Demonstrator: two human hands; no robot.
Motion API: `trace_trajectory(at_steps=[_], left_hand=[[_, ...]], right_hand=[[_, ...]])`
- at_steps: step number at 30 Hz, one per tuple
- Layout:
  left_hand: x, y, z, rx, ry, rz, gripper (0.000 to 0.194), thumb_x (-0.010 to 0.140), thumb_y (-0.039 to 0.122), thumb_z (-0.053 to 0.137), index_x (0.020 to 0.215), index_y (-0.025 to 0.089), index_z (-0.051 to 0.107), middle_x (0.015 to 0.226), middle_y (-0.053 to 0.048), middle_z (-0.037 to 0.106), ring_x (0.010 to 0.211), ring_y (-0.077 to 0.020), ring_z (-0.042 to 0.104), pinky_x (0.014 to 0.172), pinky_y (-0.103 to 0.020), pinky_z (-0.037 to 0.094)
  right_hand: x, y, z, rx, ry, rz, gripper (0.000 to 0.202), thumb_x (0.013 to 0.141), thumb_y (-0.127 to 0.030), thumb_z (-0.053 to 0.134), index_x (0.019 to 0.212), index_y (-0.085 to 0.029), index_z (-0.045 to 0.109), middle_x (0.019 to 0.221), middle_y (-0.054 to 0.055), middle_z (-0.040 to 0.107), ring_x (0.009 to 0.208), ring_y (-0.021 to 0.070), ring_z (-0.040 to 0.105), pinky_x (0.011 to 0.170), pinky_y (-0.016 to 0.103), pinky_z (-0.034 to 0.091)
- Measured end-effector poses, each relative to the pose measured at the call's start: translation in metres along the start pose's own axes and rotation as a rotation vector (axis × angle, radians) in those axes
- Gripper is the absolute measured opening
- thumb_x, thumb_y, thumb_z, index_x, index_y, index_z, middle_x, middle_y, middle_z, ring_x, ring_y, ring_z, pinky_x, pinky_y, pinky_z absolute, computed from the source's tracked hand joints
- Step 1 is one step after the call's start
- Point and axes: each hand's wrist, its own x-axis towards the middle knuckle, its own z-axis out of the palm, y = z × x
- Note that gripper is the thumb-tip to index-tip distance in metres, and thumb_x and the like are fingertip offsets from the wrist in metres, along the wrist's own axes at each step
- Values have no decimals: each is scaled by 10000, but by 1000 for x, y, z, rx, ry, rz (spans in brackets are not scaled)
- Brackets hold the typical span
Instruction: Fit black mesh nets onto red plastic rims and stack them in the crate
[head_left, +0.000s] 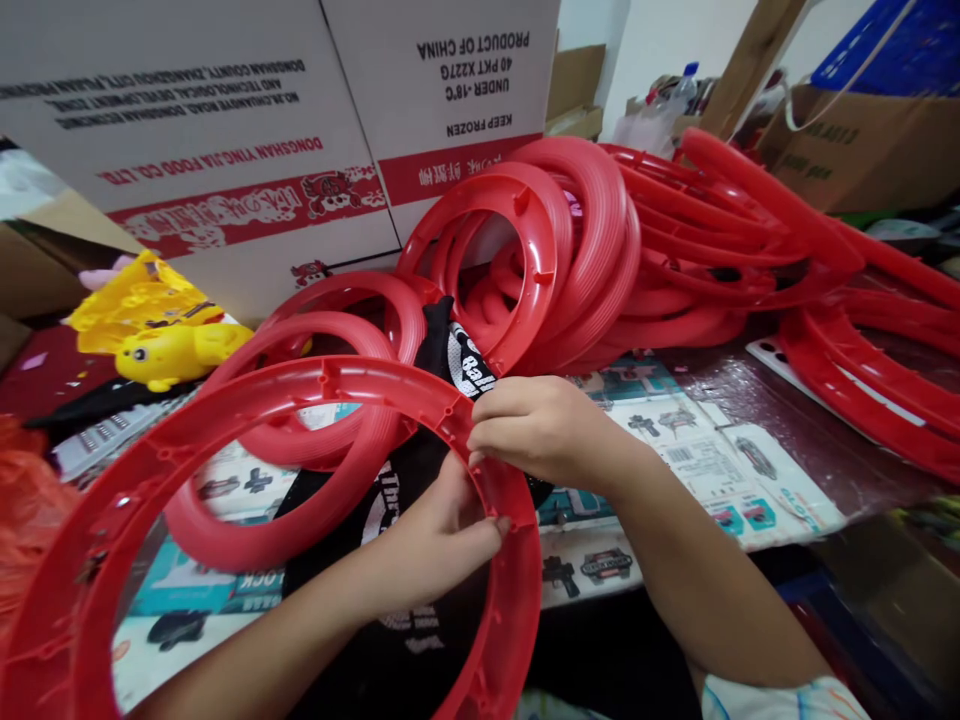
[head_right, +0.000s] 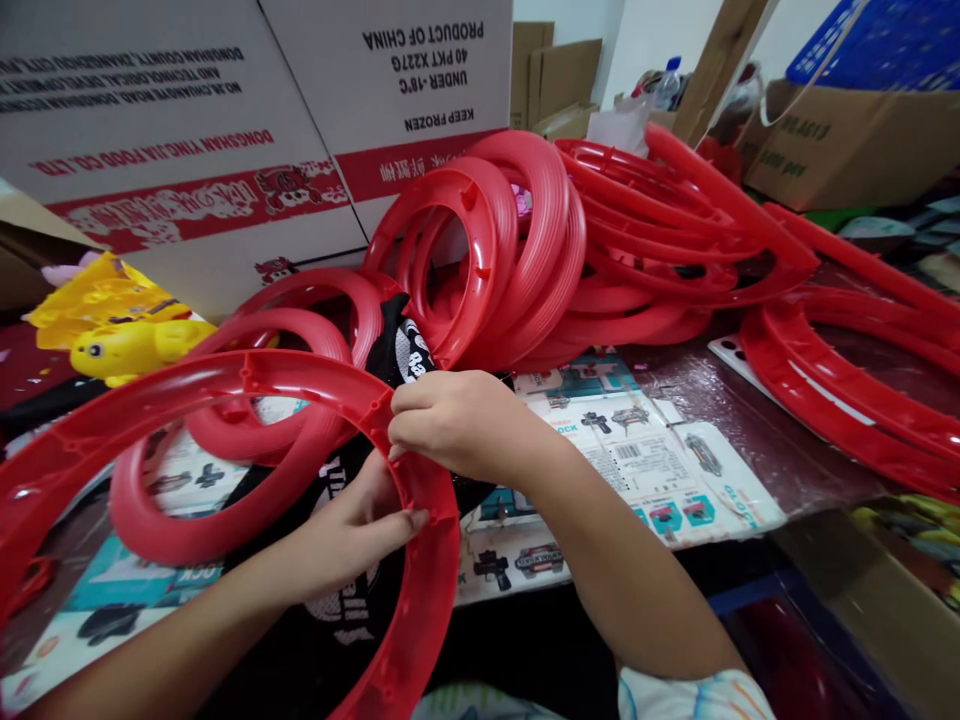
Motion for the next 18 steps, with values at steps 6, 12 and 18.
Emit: trace_trajectory(at_steps=[6,12,18], left_hand=[[5,-2,1,-286,145,35,447,759,256,704,1123,221,447,1093,-40,585,1050,-201,569,869,-327,491],[10,-9,3,-193,260,102,353,783,204,633,1060,219,415,903,16,583,774,-121,570,655,-240,473],[8,-10,-1,57,218,79,386,762,98,554,1102,197,399,1073,-26,504,1021,-180,513,925,-352,445]], right_hand=[[0,-1,0,-24,-56,-25,205,913,-124,495,812,-153,671,864,34,683,778,119,567,673,230,409],[2,-2,5,-144,-8,-42,197,913,-176,512,775,-158,650,806,20,629,720,119,498,626,248,353],[2,-1,-5,-203,-35,-18,241,941,-218,489,784,-152,660,702,18,565,646,129,410,616,274,336]])
